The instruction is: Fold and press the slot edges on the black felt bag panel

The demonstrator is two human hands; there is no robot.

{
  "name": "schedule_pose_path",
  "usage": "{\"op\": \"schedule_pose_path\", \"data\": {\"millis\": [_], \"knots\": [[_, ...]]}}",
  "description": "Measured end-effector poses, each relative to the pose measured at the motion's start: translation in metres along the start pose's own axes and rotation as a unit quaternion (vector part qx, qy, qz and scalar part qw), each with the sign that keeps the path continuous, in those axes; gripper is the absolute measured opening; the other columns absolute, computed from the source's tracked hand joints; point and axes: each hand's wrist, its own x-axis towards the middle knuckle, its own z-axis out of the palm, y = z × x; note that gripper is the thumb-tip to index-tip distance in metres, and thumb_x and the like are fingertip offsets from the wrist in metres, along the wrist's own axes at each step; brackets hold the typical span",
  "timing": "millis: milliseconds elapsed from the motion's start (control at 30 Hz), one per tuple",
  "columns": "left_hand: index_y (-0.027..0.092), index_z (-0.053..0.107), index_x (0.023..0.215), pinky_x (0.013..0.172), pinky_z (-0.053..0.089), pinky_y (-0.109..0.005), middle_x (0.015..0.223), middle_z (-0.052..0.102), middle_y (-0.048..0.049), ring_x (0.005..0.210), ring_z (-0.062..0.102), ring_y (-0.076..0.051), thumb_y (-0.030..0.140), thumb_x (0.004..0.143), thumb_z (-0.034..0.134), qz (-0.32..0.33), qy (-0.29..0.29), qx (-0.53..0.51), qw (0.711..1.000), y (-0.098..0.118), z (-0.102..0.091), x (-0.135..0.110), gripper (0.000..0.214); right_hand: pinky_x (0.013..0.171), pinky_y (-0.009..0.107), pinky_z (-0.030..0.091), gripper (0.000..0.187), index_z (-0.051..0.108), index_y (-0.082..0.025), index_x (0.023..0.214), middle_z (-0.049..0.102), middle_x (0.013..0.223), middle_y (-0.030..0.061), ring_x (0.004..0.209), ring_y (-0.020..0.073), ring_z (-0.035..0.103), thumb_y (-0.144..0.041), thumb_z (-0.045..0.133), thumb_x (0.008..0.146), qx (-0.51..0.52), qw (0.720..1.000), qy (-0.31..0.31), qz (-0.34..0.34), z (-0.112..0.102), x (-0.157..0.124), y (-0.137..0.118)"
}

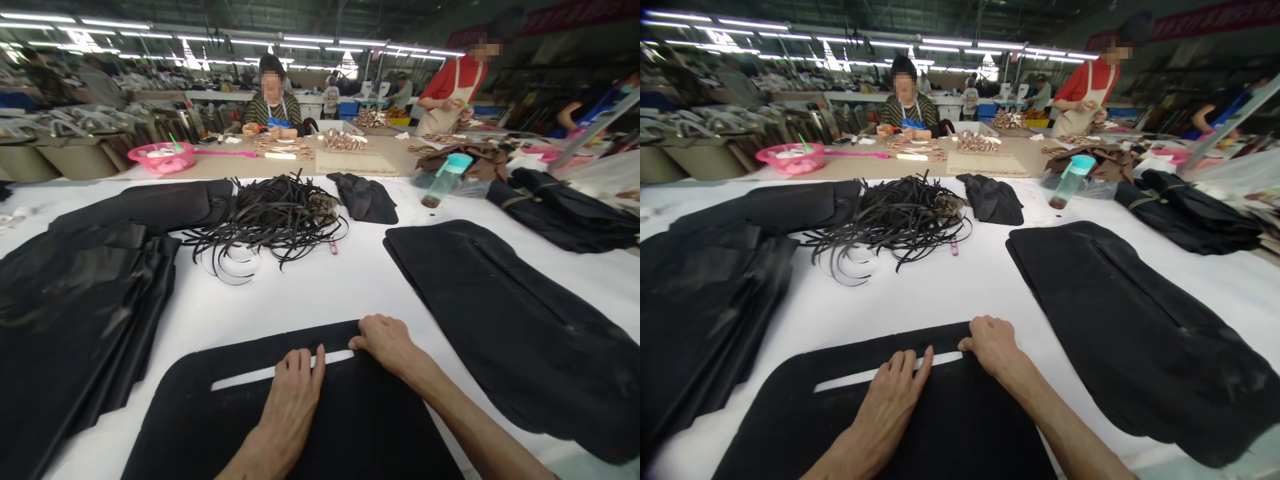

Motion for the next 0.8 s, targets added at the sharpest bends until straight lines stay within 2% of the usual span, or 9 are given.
{"op": "schedule_pose_path", "data": {"millis": [100, 233, 333, 400, 500, 667, 733, 800], "knots": [[0.01, 0.049, 0.125, 0.078, 0.049, -0.038, 0.107, 0.058, -0.0126, 0.091, 0.054, -0.025, -0.003, 0.073, 0.041, -0.037, 0.046, -0.012, 0.998, -0.02, 0.012, -0.027, 0.054, 0.064, 0.032, 0.038, 0.028, 0.067, -0.016, 0.079, 0.068, 0.086, 0.0124, 0.085, 0.0279, 0.063, -0.043, 0.059, 0.077, -0.001, 1.0, 0.007, 0.005, 0.004, 0.002, 0.004], [0.014, 0.054, 0.121, 0.083, 0.046, -0.037, 0.113, 0.059, -0.0108, 0.098, 0.051, -0.025, -0.008, 0.072, 0.038, -0.115, 0.037, -0.01, 0.993, -0.053, 0.026, -0.069, 0.056, 0.063, 0.031, 0.036, 0.023, 0.063, -0.019, 0.078, 0.066, 0.083, 0.0078, 0.081, 0.025, 0.061, -0.042, 0.058, 0.078, 0.0, 1.0, 0.014, 0.007, 0.007, 0.0, 0.004], [0.017, 0.056, 0.12, 0.085, 0.045, -0.037, 0.115, 0.058, -0.0113, 0.102, 0.05, -0.025, -0.009, 0.074, 0.036, -0.17, 0.026, -0.004, 0.985, -0.074, 0.033, -0.098, 0.056, 0.068, 0.031, 0.036, 0.018, 0.059, -0.019, 0.088, 0.062, 0.094, 0.0071, 0.086, 0.0231, 0.057, -0.035, 0.059, 0.079, -0.006, 0.998, 0.062, -0.019, 0.008, -0.004, 0.002], [0.019, 0.056, 0.12, 0.087, 0.043, -0.038, 0.117, 0.057, -0.0108, 0.104, 0.049, -0.025, -0.009, 0.074, 0.035, -0.205, 0.02, 0.0, 0.979, -0.083, 0.037, -0.112, 0.058, 0.074, 0.032, 0.035, 0.021, 0.057, -0.019, 0.095, 0.058, 0.103, 0.0082, 0.093, 0.0237, 0.053, -0.029, 0.061, 0.078, -0.009, 0.992, 0.109, -0.061, 0.009, -0.006, 0.002], [0.018, 0.055, 0.122, 0.09, 0.042, -0.036, 0.117, 0.057, -0.0103, 0.104, 0.049, -0.024, -0.009, 0.074, 0.034, -0.247, 0.014, -0.007, 0.969, -0.09, 0.041, -0.123, 0.058, 0.078, 0.034, 0.033, 0.023, 0.057, -0.018, 0.099, 0.057, 0.102, 0.0087, 0.095, 0.0251, 0.048, -0.02, 0.061, 0.076, 0.028, 0.983, 0.132, -0.125, 0.013, -0.005, 0.005], [0.011, 0.055, 0.121, 0.093, 0.041, -0.036, 0.119, 0.057, -0.0124, 0.107, 0.05, -0.025, -0.003, 0.078, 0.035, -0.287, 0.012, -0.013, 0.958, -0.093, 0.052, -0.13, 0.049, 0.078, 0.034, 0.032, 0.008, 0.058, -0.019, 0.081, 0.057, 0.082, 0.0043, 0.085, 0.0228, 0.048, -0.017, 0.057, 0.074, 0.172, 0.967, 0.077, -0.168, 0.017, 0.002, 0.012], [0.014, 0.056, 0.121, 0.096, 0.04, -0.036, 0.122, 0.056, -0.0105, 0.11, 0.05, -0.025, 0.0, 0.077, 0.039, -0.284, 0.013, -0.023, 0.958, -0.093, 0.056, -0.132, 0.05, 0.076, 0.029, 0.033, 0.004, 0.057, -0.019, 0.077, 0.057, 0.083, 0.002, 0.084, 0.0194, 0.05, -0.017, 0.057, 0.073, 0.202, 0.962, 0.073, -0.17, 0.017, 0.002, 0.014], [0.023, 0.059, 0.117, 0.097, 0.04, -0.034, 0.124, 0.056, -0.0057, 0.112, 0.05, -0.024, 0.005, 0.074, 0.048, -0.28, 0.026, -0.038, 0.959, -0.094, 0.06, -0.128, 0.048, 0.071, 0.023, 0.035, 0.003, 0.055, -0.02, 0.072, 0.058, 0.083, -0.0007, 0.08, 0.015, 0.052, -0.018, 0.056, 0.074, 0.235, 0.955, 0.081, -0.16, 0.017, -0.002, 0.014]]}}
